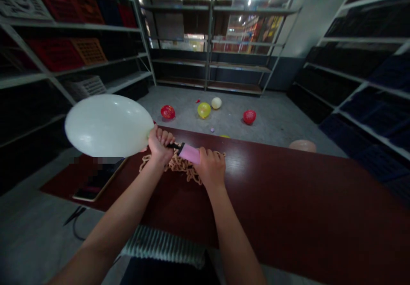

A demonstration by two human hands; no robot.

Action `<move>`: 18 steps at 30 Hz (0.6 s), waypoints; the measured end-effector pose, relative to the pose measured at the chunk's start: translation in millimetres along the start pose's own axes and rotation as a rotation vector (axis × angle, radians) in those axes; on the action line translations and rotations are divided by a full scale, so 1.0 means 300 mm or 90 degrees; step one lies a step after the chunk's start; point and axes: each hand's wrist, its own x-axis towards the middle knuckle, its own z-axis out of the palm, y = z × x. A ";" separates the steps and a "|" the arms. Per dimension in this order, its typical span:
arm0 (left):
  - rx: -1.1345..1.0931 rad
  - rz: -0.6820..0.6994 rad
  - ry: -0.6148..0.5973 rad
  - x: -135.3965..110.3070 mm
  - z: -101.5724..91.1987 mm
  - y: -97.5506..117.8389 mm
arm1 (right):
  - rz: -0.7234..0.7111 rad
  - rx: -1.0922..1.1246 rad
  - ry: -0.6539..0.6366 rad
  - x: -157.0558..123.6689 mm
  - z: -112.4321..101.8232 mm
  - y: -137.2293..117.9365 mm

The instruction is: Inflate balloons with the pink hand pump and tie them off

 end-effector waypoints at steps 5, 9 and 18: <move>-0.025 0.016 0.003 0.043 -0.017 0.051 | 0.007 -0.050 -0.006 0.001 0.002 0.054; -0.025 0.038 0.012 0.066 -0.023 0.108 | 0.013 -0.083 0.003 -0.008 -0.006 0.125; 0.035 0.078 -0.061 0.098 -0.053 0.159 | -0.013 -0.074 0.036 -0.013 -0.028 0.203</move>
